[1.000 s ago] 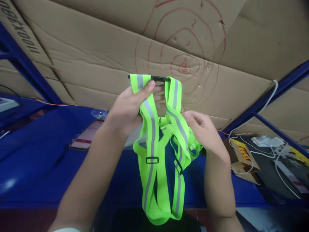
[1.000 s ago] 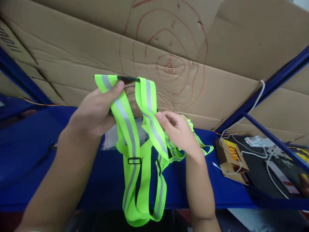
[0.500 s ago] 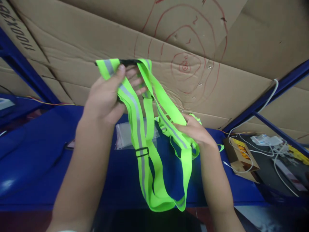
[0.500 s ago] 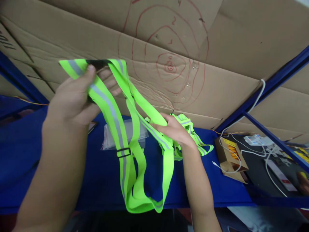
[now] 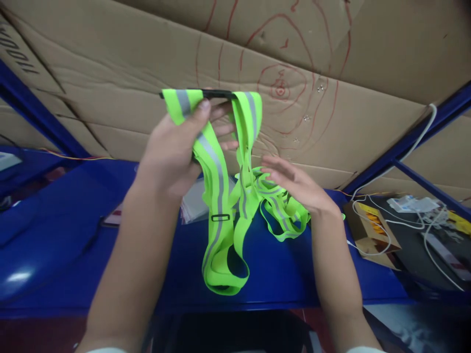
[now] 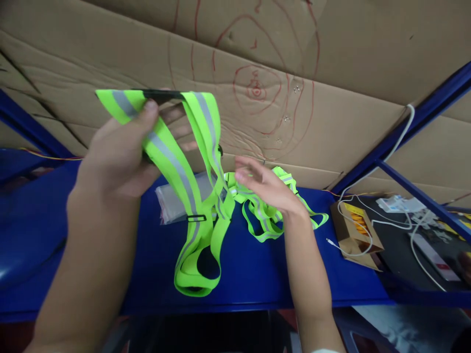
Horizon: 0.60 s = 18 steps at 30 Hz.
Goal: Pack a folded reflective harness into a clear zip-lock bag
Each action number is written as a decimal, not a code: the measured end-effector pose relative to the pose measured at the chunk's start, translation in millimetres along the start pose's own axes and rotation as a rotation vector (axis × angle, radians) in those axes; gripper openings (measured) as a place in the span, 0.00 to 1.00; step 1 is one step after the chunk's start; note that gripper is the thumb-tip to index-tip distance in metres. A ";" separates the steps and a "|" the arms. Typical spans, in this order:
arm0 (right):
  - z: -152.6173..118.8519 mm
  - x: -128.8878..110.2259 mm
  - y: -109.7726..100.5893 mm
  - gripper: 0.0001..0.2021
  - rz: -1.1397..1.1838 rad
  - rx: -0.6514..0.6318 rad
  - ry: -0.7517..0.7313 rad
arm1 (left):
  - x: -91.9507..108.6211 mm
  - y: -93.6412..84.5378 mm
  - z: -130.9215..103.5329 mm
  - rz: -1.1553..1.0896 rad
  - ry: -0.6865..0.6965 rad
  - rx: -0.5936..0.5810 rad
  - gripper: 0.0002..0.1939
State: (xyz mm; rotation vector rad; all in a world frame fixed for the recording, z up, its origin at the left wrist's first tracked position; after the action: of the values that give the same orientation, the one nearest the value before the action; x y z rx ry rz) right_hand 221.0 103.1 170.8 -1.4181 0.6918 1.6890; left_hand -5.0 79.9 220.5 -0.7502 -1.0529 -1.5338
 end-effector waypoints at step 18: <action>-9.6 -25.2 14.5 0.44 0.157 0.104 -0.252 | -4.5 33.3 -22.0 0.020 0.013 -0.368 0.16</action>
State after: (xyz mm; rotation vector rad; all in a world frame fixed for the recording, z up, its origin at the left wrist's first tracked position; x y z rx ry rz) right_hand 214.9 81.8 191.9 -1.0791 0.7519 1.8844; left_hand 29.9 60.7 215.2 -0.9968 -0.7572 -1.7360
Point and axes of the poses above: each hand's wrist, its own z-axis towards the middle knuckle, its own y-axis out of the palm, x = y × z, the point moved 4 cm from there along z, towards the middle knuckle, and after that the axes turned 13 degrees about z, right-handed, at the moved point
